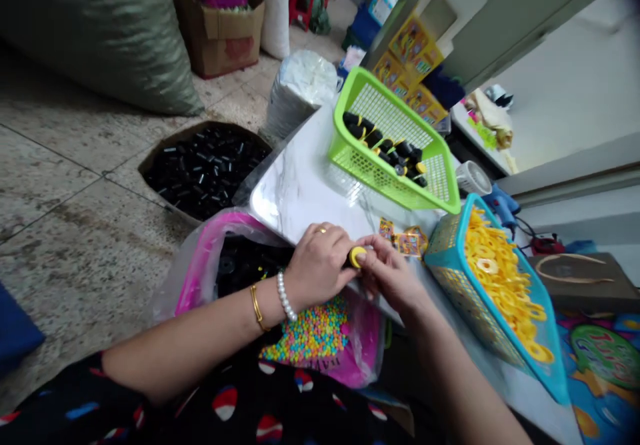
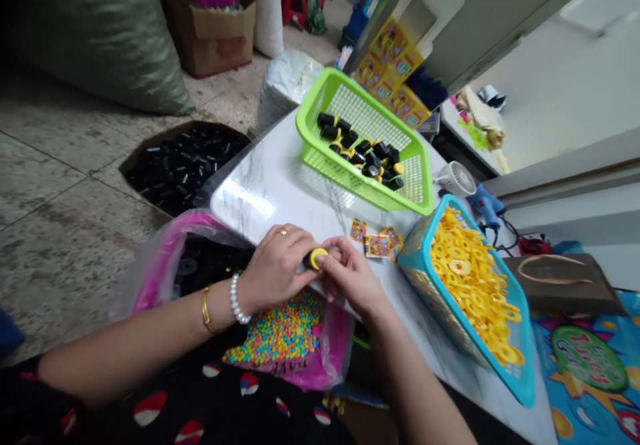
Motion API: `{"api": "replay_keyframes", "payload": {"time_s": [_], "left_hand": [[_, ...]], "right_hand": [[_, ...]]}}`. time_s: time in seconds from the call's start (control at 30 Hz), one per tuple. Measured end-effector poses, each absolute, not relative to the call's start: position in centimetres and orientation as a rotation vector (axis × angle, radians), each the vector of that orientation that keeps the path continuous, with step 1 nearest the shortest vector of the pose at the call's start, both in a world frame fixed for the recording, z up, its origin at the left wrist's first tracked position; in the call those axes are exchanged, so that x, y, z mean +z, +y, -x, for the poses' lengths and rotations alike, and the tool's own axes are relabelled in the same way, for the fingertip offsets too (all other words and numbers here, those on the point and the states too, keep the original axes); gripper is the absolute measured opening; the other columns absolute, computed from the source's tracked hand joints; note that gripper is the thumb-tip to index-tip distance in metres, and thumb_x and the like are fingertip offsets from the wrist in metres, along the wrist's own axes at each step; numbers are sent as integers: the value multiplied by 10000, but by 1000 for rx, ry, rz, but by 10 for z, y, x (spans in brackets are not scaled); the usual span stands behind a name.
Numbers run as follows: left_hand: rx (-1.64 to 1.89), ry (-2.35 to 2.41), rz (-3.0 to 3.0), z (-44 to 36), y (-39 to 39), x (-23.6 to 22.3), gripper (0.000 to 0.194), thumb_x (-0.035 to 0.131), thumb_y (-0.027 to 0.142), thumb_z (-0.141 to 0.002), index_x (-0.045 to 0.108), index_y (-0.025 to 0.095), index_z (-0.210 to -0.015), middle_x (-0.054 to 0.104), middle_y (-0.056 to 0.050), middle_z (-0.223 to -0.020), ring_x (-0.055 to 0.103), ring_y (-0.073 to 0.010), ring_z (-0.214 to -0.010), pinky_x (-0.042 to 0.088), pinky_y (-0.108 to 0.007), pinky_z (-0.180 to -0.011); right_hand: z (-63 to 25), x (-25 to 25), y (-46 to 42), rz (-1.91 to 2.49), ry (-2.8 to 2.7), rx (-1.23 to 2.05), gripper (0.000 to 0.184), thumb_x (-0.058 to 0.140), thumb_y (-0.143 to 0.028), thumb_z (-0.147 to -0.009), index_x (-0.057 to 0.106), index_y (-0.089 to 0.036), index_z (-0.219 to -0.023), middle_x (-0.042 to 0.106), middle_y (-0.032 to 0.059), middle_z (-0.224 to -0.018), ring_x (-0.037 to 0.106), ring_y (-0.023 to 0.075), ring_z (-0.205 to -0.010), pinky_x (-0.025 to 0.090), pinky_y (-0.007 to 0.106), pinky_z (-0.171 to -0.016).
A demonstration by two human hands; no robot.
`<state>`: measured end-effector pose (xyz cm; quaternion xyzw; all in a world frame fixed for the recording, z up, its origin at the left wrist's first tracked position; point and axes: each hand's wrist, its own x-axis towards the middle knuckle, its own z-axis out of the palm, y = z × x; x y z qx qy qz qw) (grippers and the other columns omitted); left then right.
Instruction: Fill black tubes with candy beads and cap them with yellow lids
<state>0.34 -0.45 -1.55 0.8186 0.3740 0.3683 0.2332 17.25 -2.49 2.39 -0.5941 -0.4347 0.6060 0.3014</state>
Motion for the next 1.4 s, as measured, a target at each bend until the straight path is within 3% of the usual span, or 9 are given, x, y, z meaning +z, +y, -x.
{"api": "replay_keyframes", "payload": {"time_s": [0.1, 0.23, 0.33, 0.57, 0.73, 0.9, 1.1, 1.27, 1.4], "left_hand": [[1003, 1058, -2242, -1, -7, -12, 160, 645, 287, -823, 607, 168, -923, 624, -60, -927, 545, -247, -930, 412, -401, -846], [1004, 1154, -2212, -1, -7, -16, 134, 568, 82, -758, 585, 179, -849, 606, -53, -910, 529, -242, -899, 413, -404, -819], [1023, 1181, -2222, -3, -6, -18, 176, 515, 30, -721, 562, 193, -770, 599, -46, -863, 523, -243, -861, 408, -401, -784], [901, 1268, -2359, -1, -11, -13, 125, 556, 101, -746, 569, 173, -847, 598, -66, -912, 516, -253, -887, 411, -413, -810], [917, 1165, -2399, 2, -10, -12, 230, 671, 325, -787, 581, 167, -927, 599, -68, -993, 527, -251, -938, 413, -409, -835], [928, 1198, -2397, 1, -8, -10, 238, 662, 384, -808, 575, 173, -877, 601, -62, -950, 529, -242, -907, 410, -407, -819], [932, 1202, -2433, 2, -9, -11, 154, 626, 314, -822, 552, 179, -840, 615, -66, -895, 552, -254, -882, 433, -405, -790], [1121, 1059, -2446, 5, 4, -22, 645, 682, 472, -784, 445, 146, -1288, 610, -151, -1178, 581, -308, -1058, 475, -454, -874], [1087, 749, -2428, 17, 6, -12, 400, 653, 392, -833, 563, 200, -1172, 678, -101, -1070, 635, -263, -982, 517, -423, -841]], "right_hand": [[-162, 23, -35, 1661, -1324, 1276, 387, 634, -473, -810, 483, -227, -1068, 489, -88, -572, 418, 82, -365, 383, 209, -371], [-147, 28, -35, 1750, -1894, 602, 149, 635, -316, -776, 556, -209, -843, 559, -11, -690, 504, 129, -580, 383, 239, -544], [-140, 28, -32, 1818, -2050, 357, 102, 582, -271, -782, 501, -212, -759, 544, -17, -619, 490, 141, -562, 326, 242, -537], [-143, 17, -37, 1810, -1993, 340, 145, 599, -339, -794, 556, -205, -760, 568, -14, -622, 516, 144, -574, 355, 238, -552], [-164, 21, -44, 1706, -1769, 573, 414, 678, -402, -769, 588, -189, -1112, 630, 20, -807, 572, 128, -593, 457, 247, -561], [-168, 27, -48, 1585, -1936, 508, 248, 639, -304, -809, 627, -205, -1035, 632, 58, -943, 601, 130, -666, 481, 240, -546], [-159, 45, -34, 1636, -2055, 410, 122, 650, -234, -751, 604, -190, -855, 614, 8, -743, 568, 131, -638, 453, 250, -609], [-181, 92, 14, 1622, -1806, 29, 246, 644, -267, -780, 615, -167, -1003, 667, 46, -893, 601, 129, -669, 464, 263, -682], [-234, 127, 20, 1688, -1685, -137, 323, 645, -321, -826, 640, -188, -1121, 702, 35, -906, 620, 132, -667, 466, 281, -713]]}}
